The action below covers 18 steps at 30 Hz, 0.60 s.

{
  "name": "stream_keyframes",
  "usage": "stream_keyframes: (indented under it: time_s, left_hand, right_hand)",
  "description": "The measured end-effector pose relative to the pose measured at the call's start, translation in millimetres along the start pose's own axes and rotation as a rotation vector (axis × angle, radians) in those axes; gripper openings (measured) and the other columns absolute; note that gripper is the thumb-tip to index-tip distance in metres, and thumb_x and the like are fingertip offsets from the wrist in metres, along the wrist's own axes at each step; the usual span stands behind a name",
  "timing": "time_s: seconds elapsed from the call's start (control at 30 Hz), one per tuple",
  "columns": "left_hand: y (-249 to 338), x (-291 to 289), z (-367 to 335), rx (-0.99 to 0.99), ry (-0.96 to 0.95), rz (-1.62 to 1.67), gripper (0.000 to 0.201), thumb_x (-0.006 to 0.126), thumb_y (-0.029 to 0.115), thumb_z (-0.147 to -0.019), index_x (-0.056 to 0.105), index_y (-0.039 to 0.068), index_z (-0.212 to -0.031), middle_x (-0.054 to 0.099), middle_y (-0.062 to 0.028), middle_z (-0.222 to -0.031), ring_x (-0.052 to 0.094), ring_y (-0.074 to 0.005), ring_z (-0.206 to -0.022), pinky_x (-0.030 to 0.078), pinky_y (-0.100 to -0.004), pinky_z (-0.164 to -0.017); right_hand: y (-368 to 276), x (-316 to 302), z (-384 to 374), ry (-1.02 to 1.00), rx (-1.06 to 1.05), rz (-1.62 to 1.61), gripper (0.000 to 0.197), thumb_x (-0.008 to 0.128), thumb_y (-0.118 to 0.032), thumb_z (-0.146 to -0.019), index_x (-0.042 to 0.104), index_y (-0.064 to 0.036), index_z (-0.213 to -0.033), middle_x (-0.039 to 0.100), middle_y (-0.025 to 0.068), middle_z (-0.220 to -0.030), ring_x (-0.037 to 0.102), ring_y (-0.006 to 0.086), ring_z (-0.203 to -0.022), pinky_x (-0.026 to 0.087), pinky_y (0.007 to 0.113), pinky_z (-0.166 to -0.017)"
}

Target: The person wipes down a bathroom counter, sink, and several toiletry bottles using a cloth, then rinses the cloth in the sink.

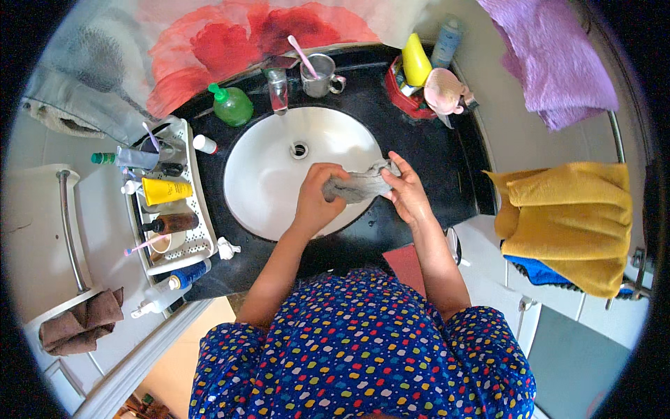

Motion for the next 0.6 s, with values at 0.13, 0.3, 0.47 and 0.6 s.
stream_keyframes:
  time_s: [0.13,0.3,0.47,0.6]
  left_hand:
    - [-19.9,12.4,-1.8,-0.215,-0.097,0.040,0.031,0.065,0.003,-0.066,0.057,0.006,-0.095,0.057,-0.0103,-0.098,0.058,-0.0229,-0.089,0.046,-0.0309,-0.079]
    - [-32.8,23.2,17.8,-0.456,-0.125,0.729,0.031,0.070,0.014,-0.078,0.056,0.002,-0.103,0.061,-0.0045,-0.095,0.057,-0.0155,-0.088,0.045,-0.0281,-0.079]
    - [-30.8,12.6,28.6,-0.531,0.074,1.082,0.049,0.059,0.016,-0.090,0.039,-0.003,-0.130,0.053,-0.0149,-0.123,0.056,-0.0253,-0.110,0.043,-0.0373,-0.098]
    - [-32.4,10.7,39.8,-0.562,0.099,1.113,0.047,0.058,0.019,-0.090,0.041,-0.003,-0.128,0.055,-0.0147,-0.120,0.057,-0.0245,-0.108,0.047,-0.0372,-0.092]
  right_hand:
    - [-6.6,3.6,8.4,-0.031,-0.011,0.093,0.058,0.067,-0.016,-0.085,0.039,-0.0062,-0.135,0.059,0.0081,-0.109,0.061,0.0133,-0.090,0.053,0.027,-0.071]
    - [-17.1,-32.1,-15.5,-0.007,0.153,0.278,0.055,0.063,-0.036,-0.088,0.044,-0.0071,-0.131,0.063,0.0050,-0.095,0.064,0.0122,-0.073,0.054,0.027,-0.060]
    - [-32.3,-89.2,-78.3,0.290,-0.011,0.302,0.084,0.061,-0.037,-0.088,0.007,-0.0015,-0.142,0.062,0.0162,-0.089,0.066,0.0230,-0.064,0.056,0.032,-0.053]
    - [-50.4,-83.5,-119.8,0.361,-0.095,-0.038,0.084,0.056,-0.035,-0.090,-0.004,-0.0048,-0.140,0.061,0.0212,-0.094,0.067,0.0313,-0.070,0.057,0.038,-0.054]
Point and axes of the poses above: each hand's wrist, its own z-axis away from the middle knuckle, its own x-axis out of the palm, y = z × x, the point moved 6 cm from there along -z, towards the middle knuckle
